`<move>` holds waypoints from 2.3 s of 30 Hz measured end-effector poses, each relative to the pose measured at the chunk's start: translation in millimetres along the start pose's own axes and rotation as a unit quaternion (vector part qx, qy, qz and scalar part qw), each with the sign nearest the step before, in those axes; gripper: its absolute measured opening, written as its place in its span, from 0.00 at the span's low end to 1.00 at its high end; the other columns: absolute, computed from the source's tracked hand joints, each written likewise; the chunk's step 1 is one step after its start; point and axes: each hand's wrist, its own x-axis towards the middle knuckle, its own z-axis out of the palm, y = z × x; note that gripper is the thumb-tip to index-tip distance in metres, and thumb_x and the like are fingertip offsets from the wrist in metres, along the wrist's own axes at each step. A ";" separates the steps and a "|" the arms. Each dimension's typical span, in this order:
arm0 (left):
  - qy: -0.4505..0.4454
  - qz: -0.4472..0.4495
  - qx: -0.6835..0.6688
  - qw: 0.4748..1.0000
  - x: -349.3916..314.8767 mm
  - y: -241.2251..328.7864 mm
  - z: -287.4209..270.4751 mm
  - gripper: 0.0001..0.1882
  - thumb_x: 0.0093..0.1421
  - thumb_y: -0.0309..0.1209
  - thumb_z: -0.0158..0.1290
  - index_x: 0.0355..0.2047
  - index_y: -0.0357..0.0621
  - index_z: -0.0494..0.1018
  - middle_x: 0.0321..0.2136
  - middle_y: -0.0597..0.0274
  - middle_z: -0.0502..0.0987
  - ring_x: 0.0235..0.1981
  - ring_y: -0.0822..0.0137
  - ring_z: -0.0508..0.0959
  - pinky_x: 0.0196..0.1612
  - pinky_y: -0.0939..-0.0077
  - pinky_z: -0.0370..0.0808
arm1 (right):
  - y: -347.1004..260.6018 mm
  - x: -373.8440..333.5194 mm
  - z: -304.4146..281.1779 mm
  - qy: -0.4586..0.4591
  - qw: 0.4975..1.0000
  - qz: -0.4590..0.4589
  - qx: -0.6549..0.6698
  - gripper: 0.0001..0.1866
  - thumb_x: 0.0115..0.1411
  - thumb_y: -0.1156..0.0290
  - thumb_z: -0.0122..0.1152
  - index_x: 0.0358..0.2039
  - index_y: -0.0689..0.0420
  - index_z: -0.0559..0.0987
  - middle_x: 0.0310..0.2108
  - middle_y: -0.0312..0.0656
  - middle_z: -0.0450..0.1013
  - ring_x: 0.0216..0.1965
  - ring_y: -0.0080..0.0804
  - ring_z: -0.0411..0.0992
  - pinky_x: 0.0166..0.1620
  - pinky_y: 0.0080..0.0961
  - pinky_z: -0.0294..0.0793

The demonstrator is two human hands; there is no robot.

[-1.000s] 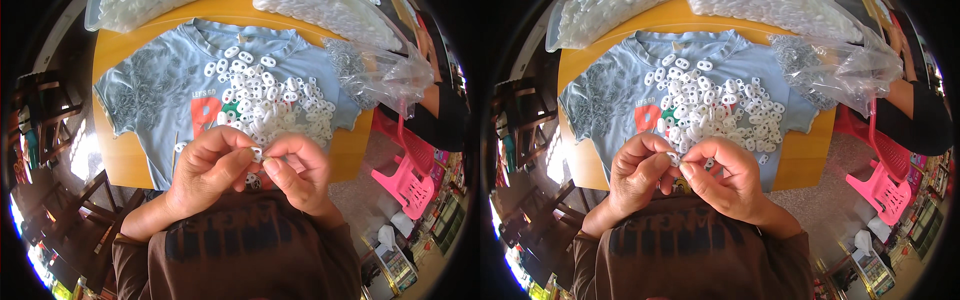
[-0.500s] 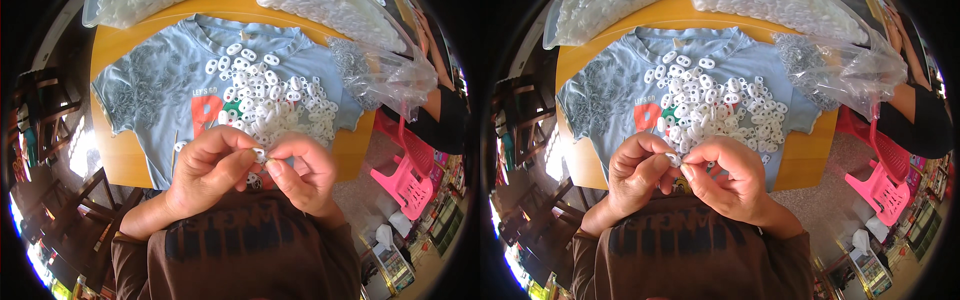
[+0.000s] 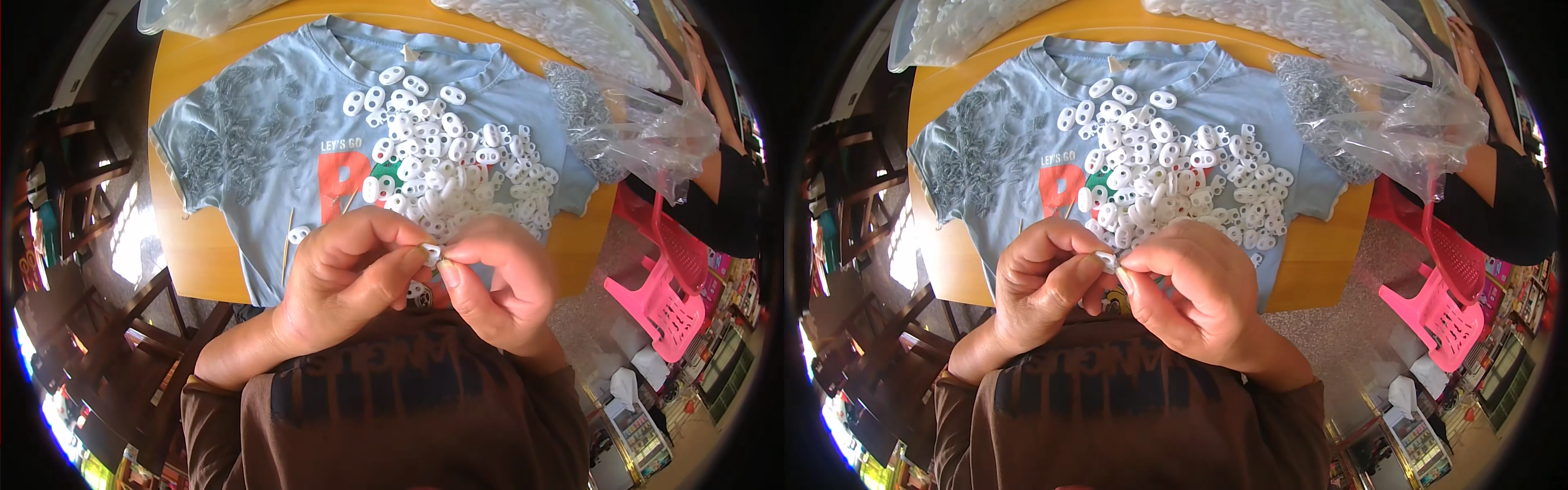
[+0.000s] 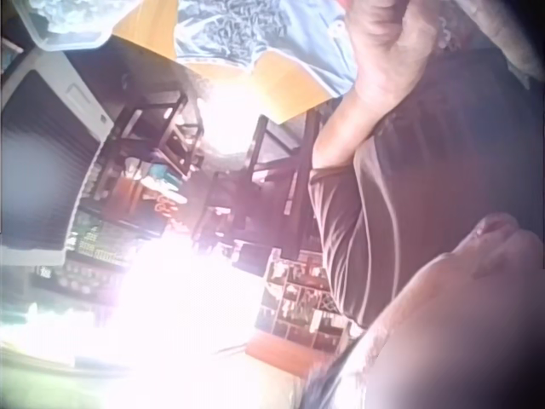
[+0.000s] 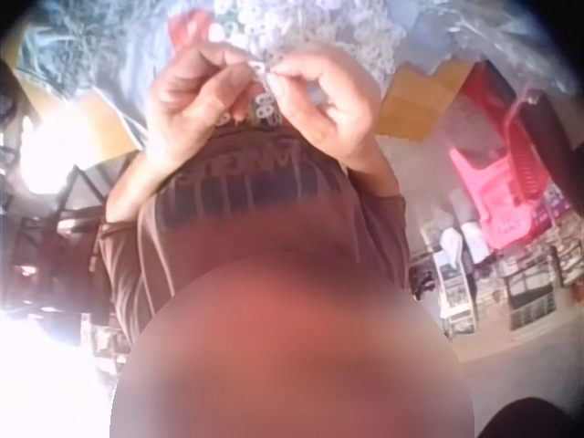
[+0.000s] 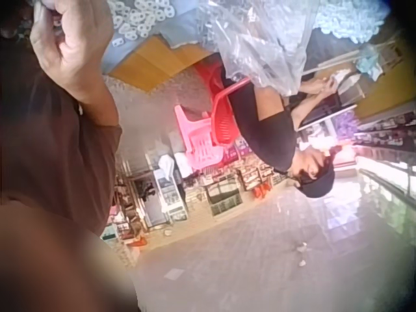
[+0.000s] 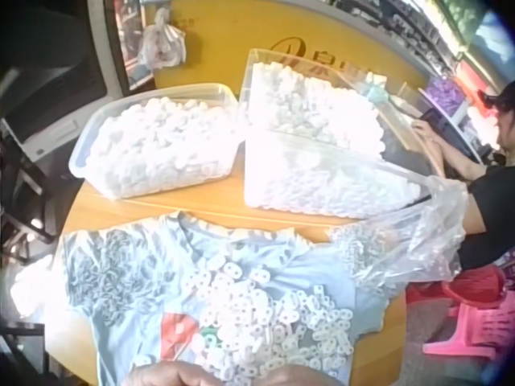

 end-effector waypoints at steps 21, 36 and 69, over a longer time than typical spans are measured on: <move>-0.023 0.007 -0.051 0.998 -1.2 -5.1 -3.2 0.08 0.61 0.25 0.47 0.40 0.37 0.70 0.28 0.66 0.73 0.24 0.80 0.71 0.27 0.88 0.70 | 2.5 -2.5 -0.3 0.005 0.998 -0.049 -0.036 0.10 0.45 0.84 0.61 0.30 0.61 0.74 0.23 0.40 0.73 0.21 0.31 0.70 0.24 0.23 0.66; -0.020 0.042 -0.017 0.999 -1.2 -6.1 -7.4 0.11 0.56 0.17 0.50 0.40 0.37 0.68 0.31 0.63 0.73 0.26 0.79 0.73 0.29 0.87 0.72 | -0.8 -0.3 -4.1 -0.004 0.997 -0.049 -0.064 0.13 0.42 0.85 0.63 0.31 0.61 0.77 0.24 0.40 0.73 0.23 0.31 0.71 0.26 0.22 0.68; 0.093 0.157 -0.002 0.983 -42.7 -36.3 -81.5 0.08 0.55 0.17 0.52 0.34 0.40 0.70 0.33 0.67 0.72 0.28 0.82 0.71 0.30 0.88 0.69 | 34.3 127.9 50.3 -0.158 0.876 -0.224 -0.398 0.01 0.46 0.77 0.57 0.21 0.57 0.73 0.24 0.39 0.69 0.30 0.38 0.68 0.35 0.32 0.67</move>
